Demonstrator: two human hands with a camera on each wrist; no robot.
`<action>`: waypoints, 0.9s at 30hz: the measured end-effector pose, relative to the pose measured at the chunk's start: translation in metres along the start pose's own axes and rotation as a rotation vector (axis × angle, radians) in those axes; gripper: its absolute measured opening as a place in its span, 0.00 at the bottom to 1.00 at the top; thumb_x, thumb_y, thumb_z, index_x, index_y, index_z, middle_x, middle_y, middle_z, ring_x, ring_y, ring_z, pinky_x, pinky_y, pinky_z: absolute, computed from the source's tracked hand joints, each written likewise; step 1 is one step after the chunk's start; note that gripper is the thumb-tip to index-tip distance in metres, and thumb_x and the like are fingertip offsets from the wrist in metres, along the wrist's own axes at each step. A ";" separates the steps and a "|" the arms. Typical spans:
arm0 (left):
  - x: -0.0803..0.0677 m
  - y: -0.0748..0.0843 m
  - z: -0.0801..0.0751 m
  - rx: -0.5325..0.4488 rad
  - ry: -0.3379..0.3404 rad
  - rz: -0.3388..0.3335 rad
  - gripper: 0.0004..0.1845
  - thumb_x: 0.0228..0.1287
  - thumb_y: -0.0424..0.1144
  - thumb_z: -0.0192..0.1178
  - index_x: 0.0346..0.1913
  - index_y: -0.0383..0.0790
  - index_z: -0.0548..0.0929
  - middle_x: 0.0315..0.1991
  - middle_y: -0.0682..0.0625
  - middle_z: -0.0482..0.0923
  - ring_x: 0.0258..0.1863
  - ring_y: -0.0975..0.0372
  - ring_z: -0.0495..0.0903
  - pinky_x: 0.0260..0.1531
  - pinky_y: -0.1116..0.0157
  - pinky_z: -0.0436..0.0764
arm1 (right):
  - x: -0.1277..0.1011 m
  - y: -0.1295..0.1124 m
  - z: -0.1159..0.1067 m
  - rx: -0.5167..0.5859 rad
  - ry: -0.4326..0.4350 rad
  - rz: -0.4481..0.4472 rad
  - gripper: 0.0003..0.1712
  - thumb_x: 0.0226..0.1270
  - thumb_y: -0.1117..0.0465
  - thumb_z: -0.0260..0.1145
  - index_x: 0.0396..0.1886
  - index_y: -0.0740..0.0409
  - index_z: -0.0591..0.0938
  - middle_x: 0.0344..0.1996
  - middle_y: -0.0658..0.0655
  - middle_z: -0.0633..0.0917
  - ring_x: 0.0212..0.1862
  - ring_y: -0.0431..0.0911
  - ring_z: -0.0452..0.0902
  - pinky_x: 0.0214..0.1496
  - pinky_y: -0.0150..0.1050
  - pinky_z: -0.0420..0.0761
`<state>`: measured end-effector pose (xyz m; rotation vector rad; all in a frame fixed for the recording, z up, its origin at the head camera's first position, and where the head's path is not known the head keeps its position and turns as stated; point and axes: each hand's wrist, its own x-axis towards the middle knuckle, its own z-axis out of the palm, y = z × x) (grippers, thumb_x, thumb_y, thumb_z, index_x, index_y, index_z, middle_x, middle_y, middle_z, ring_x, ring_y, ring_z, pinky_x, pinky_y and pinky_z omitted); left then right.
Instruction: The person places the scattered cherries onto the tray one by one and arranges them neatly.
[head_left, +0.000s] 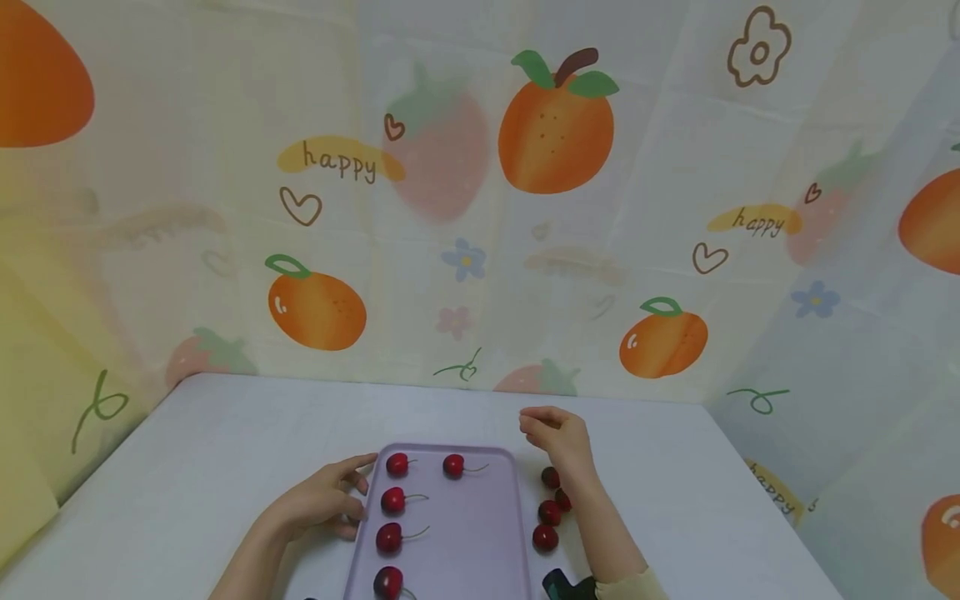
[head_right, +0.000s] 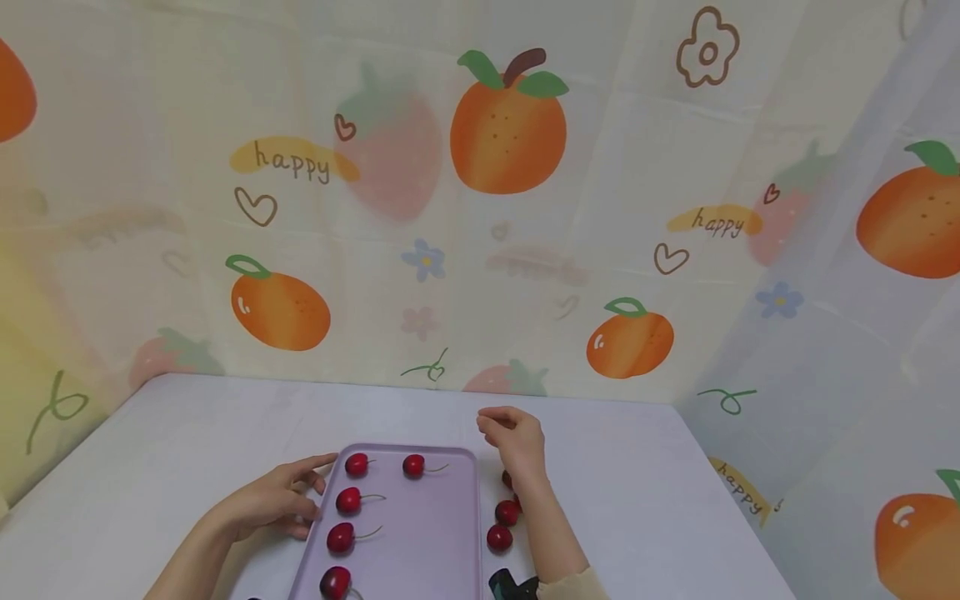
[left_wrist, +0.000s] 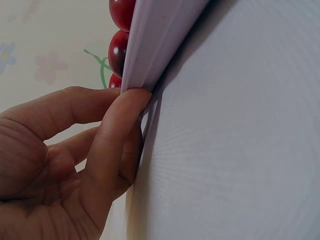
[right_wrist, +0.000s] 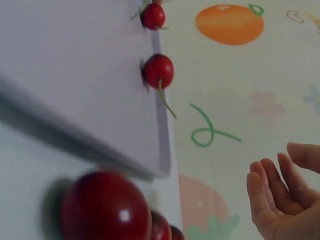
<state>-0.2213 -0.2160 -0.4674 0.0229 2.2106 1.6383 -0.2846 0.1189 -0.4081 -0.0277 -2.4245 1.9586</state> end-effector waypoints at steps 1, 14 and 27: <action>0.000 0.000 0.000 0.002 0.002 -0.001 0.48 0.46 0.24 0.63 0.75 0.33 0.57 0.46 0.41 0.68 0.28 0.59 0.77 0.27 0.62 0.87 | 0.000 0.000 -0.005 -0.017 0.006 -0.002 0.16 0.63 0.60 0.68 0.48 0.64 0.85 0.47 0.63 0.87 0.46 0.47 0.86 0.55 0.41 0.86; -0.002 0.002 0.000 0.011 0.007 -0.004 0.48 0.46 0.24 0.63 0.75 0.33 0.57 0.46 0.41 0.68 0.27 0.59 0.77 0.27 0.63 0.87 | -0.004 0.020 -0.068 -0.246 0.065 0.039 0.18 0.66 0.58 0.66 0.51 0.62 0.85 0.47 0.60 0.87 0.50 0.52 0.84 0.58 0.43 0.84; -0.002 0.003 -0.001 0.005 -0.006 0.011 0.48 0.46 0.24 0.63 0.75 0.32 0.57 0.45 0.41 0.68 0.25 0.60 0.77 0.26 0.64 0.86 | -0.011 0.041 -0.092 -0.231 0.057 0.118 0.19 0.63 0.62 0.68 0.51 0.67 0.84 0.43 0.59 0.89 0.43 0.44 0.85 0.49 0.37 0.88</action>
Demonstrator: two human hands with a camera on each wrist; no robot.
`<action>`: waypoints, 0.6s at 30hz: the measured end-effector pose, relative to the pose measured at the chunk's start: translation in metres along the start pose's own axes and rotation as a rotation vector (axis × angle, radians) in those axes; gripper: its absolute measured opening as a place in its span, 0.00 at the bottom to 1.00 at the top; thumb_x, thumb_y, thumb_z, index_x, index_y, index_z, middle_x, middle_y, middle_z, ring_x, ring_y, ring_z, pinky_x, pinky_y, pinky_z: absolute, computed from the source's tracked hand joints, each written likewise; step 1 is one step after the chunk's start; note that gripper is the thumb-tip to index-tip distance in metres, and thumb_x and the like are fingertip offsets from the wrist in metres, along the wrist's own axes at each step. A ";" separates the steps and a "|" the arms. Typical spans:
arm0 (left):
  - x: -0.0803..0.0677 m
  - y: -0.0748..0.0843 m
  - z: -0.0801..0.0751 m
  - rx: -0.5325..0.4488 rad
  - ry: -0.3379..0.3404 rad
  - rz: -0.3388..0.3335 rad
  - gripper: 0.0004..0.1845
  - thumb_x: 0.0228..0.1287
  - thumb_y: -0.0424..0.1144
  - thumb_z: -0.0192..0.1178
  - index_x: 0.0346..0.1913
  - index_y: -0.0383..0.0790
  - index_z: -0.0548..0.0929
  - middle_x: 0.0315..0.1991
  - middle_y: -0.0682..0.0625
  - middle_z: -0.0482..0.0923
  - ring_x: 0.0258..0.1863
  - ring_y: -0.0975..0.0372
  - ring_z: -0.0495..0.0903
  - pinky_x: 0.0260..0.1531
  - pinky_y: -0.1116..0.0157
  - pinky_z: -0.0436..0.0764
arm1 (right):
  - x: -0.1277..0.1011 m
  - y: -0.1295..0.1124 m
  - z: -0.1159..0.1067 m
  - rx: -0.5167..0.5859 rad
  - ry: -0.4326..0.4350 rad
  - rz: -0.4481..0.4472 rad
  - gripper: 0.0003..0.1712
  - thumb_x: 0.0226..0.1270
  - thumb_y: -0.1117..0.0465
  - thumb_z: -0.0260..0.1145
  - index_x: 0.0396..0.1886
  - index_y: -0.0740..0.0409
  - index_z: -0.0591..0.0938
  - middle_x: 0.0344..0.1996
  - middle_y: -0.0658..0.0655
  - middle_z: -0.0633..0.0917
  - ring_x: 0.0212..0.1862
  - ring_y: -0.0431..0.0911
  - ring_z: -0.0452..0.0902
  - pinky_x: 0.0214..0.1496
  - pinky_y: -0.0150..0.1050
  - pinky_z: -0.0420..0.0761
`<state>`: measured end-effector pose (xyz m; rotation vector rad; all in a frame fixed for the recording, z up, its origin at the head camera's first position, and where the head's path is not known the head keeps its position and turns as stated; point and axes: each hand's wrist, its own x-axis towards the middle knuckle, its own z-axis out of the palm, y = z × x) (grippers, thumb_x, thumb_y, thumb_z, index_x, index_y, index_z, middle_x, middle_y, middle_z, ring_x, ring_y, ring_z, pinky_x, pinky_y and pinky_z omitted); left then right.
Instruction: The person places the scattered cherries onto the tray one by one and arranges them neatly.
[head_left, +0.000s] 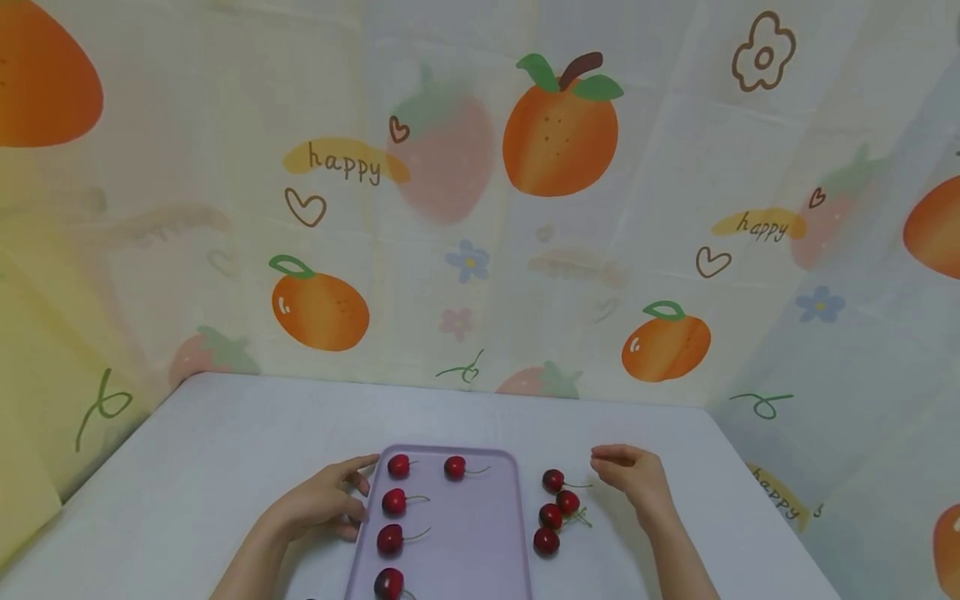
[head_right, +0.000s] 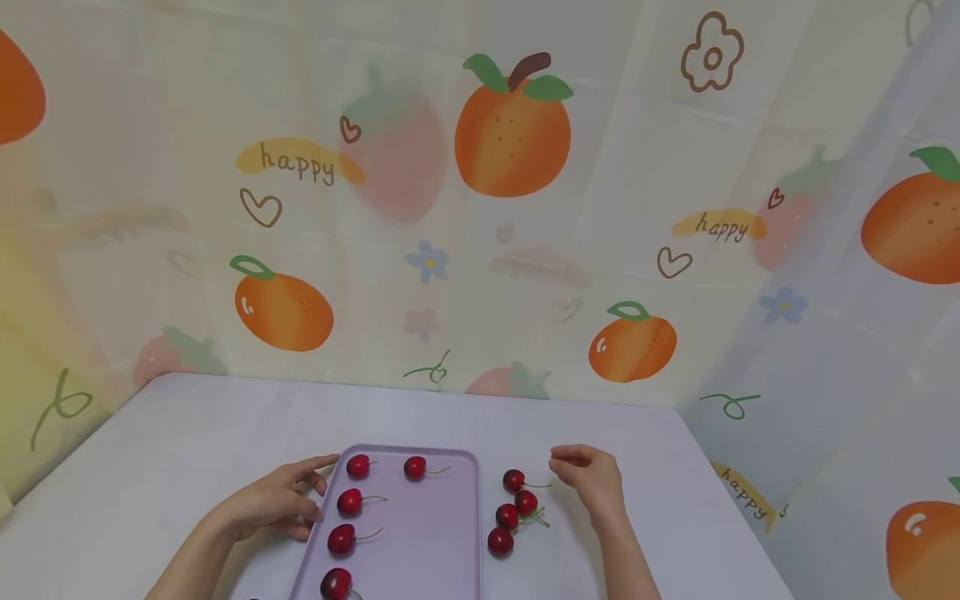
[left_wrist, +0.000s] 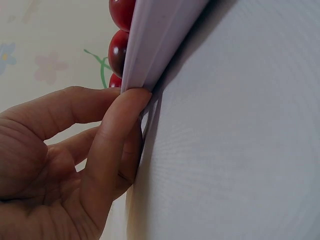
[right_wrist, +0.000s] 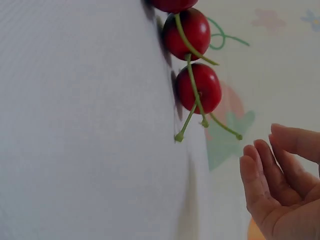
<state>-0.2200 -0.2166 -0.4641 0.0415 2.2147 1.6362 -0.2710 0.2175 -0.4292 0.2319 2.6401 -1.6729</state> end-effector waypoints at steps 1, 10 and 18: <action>0.000 0.000 0.000 -0.001 -0.001 0.000 0.48 0.46 0.24 0.63 0.75 0.32 0.57 0.45 0.41 0.68 0.25 0.60 0.77 0.26 0.64 0.86 | 0.000 0.002 0.000 0.005 -0.002 0.003 0.18 0.63 0.62 0.68 0.50 0.68 0.84 0.42 0.58 0.89 0.42 0.44 0.85 0.48 0.38 0.88; 0.000 -0.002 0.000 -0.011 -0.011 0.014 0.49 0.46 0.24 0.63 0.75 0.31 0.56 0.46 0.41 0.68 0.27 0.60 0.77 0.27 0.64 0.87 | -0.003 0.009 -0.001 -0.043 -0.089 0.024 0.18 0.56 0.64 0.73 0.45 0.70 0.86 0.40 0.60 0.89 0.38 0.43 0.85 0.46 0.41 0.88; 0.001 -0.002 0.000 -0.001 -0.002 0.005 0.48 0.46 0.24 0.63 0.75 0.32 0.57 0.46 0.41 0.68 0.26 0.60 0.77 0.27 0.64 0.87 | 0.000 0.018 0.003 -0.049 -0.120 0.034 0.17 0.56 0.67 0.73 0.45 0.70 0.86 0.43 0.64 0.88 0.38 0.43 0.84 0.45 0.41 0.88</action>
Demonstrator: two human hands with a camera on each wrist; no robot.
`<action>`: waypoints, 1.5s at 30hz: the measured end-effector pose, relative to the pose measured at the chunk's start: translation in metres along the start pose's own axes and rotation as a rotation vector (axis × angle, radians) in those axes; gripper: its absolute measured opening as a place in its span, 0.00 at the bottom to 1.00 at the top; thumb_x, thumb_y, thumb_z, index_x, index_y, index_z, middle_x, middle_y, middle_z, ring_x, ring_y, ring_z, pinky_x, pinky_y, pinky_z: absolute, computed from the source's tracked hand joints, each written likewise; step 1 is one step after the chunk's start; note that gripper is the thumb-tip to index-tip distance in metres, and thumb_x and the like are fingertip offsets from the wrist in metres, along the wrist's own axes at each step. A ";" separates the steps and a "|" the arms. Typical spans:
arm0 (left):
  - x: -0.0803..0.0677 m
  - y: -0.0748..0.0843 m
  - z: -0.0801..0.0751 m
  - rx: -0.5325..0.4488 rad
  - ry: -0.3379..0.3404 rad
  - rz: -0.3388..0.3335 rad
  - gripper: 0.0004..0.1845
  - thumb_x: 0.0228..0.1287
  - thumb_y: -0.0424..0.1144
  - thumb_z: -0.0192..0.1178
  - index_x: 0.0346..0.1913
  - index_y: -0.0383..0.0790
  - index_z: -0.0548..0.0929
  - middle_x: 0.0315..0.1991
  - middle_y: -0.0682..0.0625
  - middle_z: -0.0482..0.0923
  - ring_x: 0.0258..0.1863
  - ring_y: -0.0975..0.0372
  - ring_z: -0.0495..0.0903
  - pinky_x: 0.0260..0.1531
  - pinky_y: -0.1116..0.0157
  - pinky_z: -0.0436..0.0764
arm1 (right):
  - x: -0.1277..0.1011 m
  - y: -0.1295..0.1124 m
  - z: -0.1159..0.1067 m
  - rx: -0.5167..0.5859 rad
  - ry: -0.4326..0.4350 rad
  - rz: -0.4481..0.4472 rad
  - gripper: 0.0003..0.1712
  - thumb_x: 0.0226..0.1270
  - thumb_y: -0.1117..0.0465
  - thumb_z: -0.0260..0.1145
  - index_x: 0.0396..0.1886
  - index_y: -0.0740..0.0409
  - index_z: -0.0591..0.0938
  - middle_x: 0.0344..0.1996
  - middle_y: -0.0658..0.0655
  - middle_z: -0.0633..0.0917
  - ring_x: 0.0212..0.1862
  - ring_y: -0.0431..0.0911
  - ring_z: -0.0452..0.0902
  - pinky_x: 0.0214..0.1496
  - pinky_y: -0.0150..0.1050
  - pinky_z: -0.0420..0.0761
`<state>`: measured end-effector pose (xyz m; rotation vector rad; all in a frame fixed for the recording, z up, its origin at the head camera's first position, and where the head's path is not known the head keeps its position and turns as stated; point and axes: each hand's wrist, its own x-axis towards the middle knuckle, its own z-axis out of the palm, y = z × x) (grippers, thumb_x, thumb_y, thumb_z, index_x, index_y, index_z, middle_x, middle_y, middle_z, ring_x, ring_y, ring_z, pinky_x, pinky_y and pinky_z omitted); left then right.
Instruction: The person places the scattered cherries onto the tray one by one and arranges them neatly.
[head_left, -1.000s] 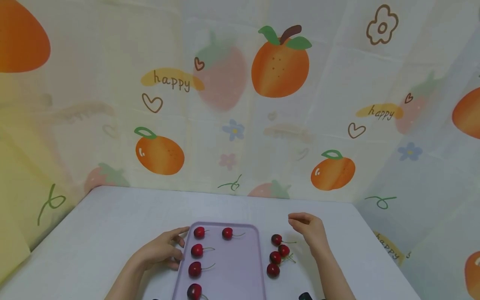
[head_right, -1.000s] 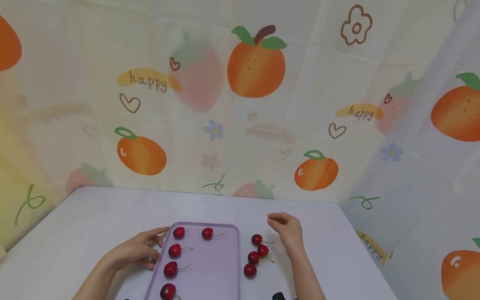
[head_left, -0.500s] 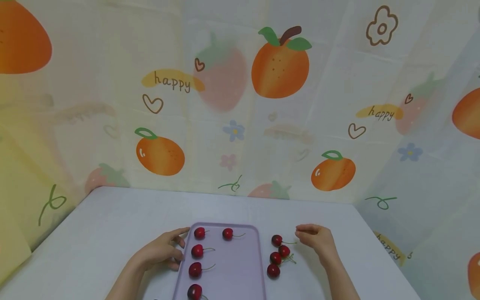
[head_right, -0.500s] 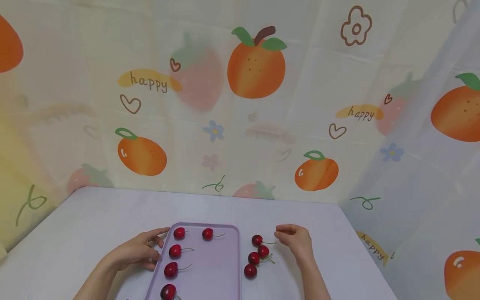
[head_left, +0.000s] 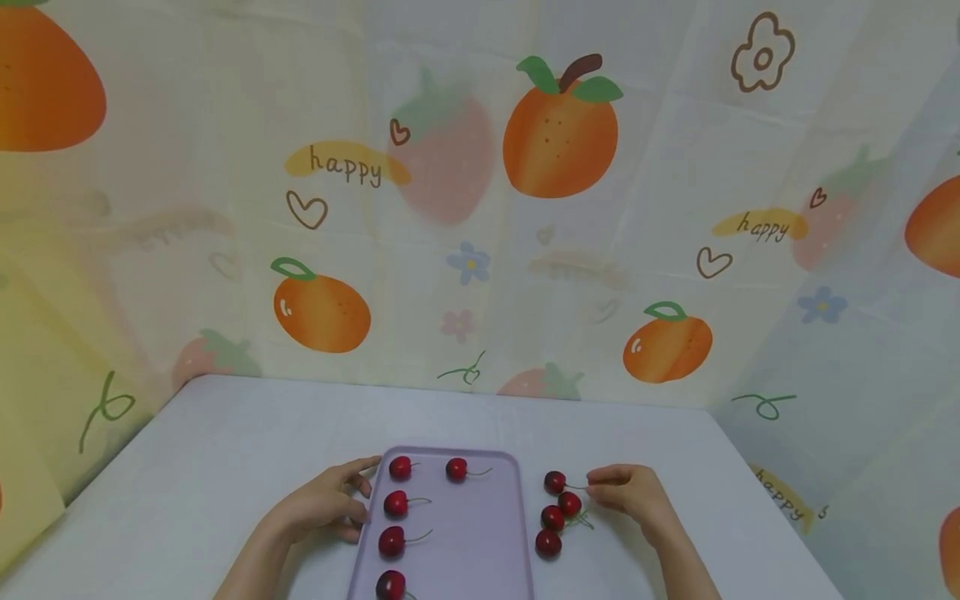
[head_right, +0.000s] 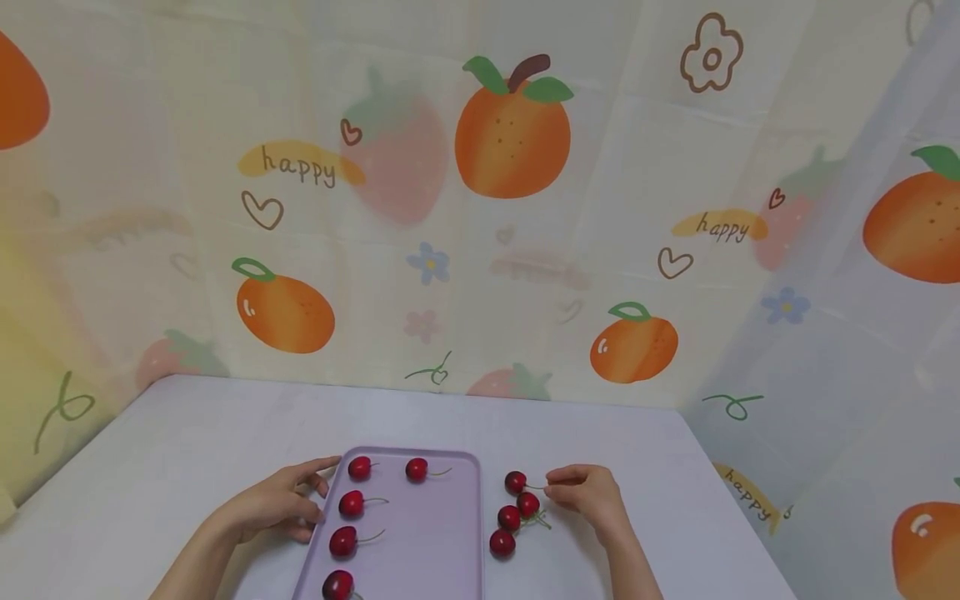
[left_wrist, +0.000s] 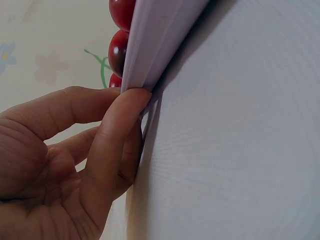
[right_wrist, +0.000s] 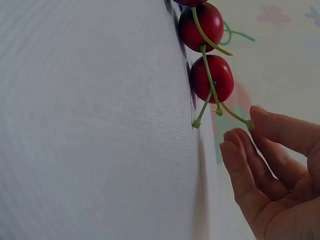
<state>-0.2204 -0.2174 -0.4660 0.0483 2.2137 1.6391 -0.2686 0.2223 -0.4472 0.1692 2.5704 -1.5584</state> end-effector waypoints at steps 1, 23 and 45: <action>0.000 0.000 0.000 0.000 0.001 -0.001 0.48 0.46 0.24 0.63 0.75 0.32 0.57 0.46 0.41 0.68 0.26 0.60 0.77 0.27 0.64 0.87 | 0.000 0.001 0.000 0.004 0.000 0.000 0.17 0.56 0.67 0.72 0.45 0.70 0.86 0.43 0.65 0.88 0.38 0.43 0.84 0.45 0.41 0.88; 0.000 -0.002 0.000 0.004 0.009 -0.014 0.48 0.46 0.24 0.63 0.75 0.32 0.57 0.46 0.41 0.69 0.27 0.60 0.77 0.27 0.63 0.87 | -0.001 0.002 0.002 0.051 0.013 -0.027 0.14 0.57 0.70 0.71 0.43 0.73 0.86 0.39 0.62 0.89 0.36 0.42 0.85 0.40 0.36 0.88; 0.002 -0.002 0.000 0.010 0.021 -0.023 0.48 0.47 0.24 0.63 0.75 0.34 0.58 0.45 0.42 0.68 0.27 0.59 0.77 0.27 0.63 0.87 | -0.001 -0.002 0.003 0.129 0.046 -0.043 0.14 0.59 0.69 0.70 0.44 0.74 0.86 0.40 0.65 0.89 0.38 0.44 0.87 0.41 0.36 0.89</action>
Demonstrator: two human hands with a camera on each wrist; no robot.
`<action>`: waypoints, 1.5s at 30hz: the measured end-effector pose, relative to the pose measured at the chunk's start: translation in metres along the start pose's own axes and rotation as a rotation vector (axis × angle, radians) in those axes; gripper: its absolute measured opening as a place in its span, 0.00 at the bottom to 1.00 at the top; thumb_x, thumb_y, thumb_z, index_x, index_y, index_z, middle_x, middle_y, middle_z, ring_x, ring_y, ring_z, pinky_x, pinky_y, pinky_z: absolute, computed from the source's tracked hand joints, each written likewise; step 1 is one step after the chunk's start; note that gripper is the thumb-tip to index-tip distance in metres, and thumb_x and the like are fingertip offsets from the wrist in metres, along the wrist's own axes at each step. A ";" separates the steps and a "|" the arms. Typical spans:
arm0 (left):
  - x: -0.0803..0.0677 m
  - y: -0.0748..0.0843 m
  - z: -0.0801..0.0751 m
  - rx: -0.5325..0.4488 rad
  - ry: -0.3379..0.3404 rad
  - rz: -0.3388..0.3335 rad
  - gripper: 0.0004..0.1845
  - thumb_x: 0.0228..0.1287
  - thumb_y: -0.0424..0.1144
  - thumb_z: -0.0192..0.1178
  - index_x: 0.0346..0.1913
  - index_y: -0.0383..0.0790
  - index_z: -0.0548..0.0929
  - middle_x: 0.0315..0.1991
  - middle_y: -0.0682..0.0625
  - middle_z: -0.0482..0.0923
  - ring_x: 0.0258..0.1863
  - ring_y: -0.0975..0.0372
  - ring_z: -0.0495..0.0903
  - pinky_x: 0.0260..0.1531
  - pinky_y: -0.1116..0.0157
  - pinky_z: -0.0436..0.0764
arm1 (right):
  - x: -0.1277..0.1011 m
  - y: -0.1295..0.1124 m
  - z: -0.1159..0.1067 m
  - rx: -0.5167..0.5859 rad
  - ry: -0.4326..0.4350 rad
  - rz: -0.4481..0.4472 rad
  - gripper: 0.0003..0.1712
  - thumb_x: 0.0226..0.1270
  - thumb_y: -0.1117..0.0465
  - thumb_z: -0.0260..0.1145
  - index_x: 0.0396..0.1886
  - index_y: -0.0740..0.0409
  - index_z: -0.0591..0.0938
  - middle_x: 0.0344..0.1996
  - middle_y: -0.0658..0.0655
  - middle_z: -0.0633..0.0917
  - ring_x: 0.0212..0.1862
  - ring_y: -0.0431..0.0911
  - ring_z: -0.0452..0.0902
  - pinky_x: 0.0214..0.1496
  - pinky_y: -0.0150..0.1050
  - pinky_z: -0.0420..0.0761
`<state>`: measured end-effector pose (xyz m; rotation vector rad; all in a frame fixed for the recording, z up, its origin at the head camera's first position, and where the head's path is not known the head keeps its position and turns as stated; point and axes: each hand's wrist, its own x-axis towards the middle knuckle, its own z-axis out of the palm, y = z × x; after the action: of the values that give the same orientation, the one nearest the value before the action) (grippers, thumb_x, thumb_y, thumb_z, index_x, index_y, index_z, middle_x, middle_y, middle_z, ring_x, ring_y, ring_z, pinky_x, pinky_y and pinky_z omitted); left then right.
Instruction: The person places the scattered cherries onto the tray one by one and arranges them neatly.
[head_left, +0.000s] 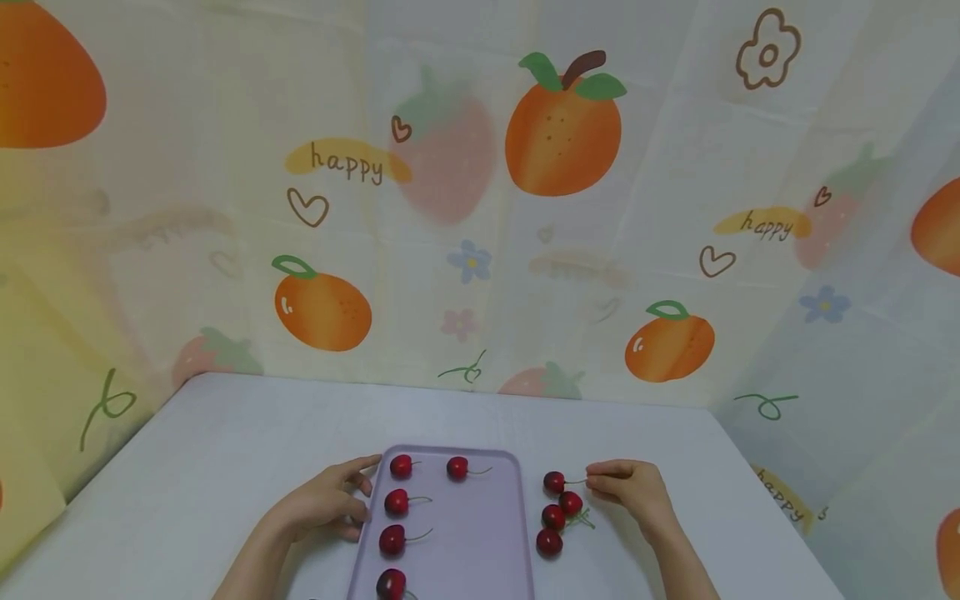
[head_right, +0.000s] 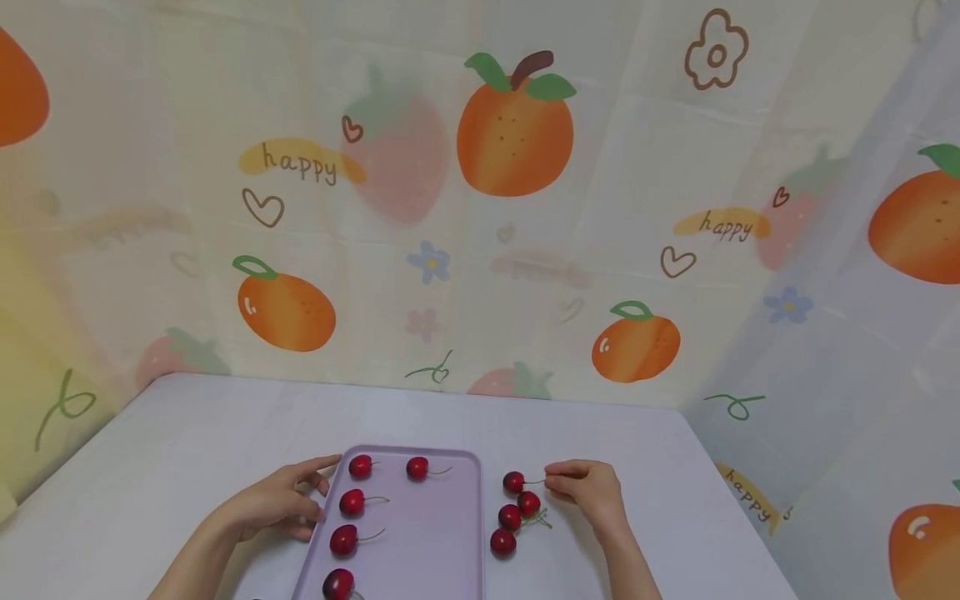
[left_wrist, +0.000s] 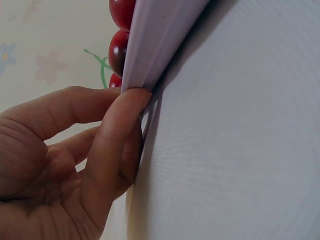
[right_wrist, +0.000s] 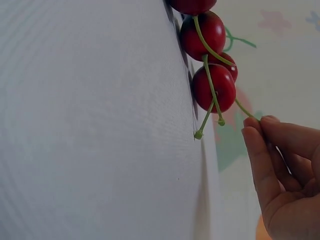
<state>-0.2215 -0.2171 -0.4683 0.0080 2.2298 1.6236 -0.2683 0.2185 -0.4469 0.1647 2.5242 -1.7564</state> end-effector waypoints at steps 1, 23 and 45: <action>0.000 0.000 0.000 0.002 0.001 -0.002 0.48 0.47 0.24 0.63 0.75 0.34 0.58 0.45 0.42 0.69 0.27 0.59 0.77 0.27 0.63 0.87 | 0.000 0.000 0.000 0.003 0.003 0.000 0.14 0.59 0.69 0.69 0.44 0.74 0.86 0.39 0.64 0.89 0.38 0.44 0.87 0.41 0.35 0.89; 0.001 0.001 0.000 0.011 0.017 -0.015 0.48 0.47 0.24 0.63 0.75 0.34 0.58 0.46 0.42 0.69 0.28 0.59 0.77 0.27 0.63 0.87 | -0.001 -0.016 0.020 0.046 0.002 -0.040 0.12 0.61 0.70 0.68 0.44 0.72 0.86 0.36 0.62 0.90 0.36 0.47 0.89 0.39 0.35 0.89; 0.001 -0.001 0.000 0.021 0.025 -0.009 0.48 0.46 0.24 0.63 0.75 0.34 0.59 0.46 0.42 0.69 0.26 0.59 0.77 0.26 0.63 0.87 | -0.013 -0.032 0.061 0.032 -0.119 -0.089 0.15 0.56 0.64 0.73 0.41 0.68 0.88 0.34 0.59 0.90 0.33 0.45 0.88 0.37 0.34 0.88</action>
<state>-0.2224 -0.2166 -0.4697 -0.0166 2.2622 1.6044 -0.2597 0.1500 -0.4368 -0.0499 2.4567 -1.7811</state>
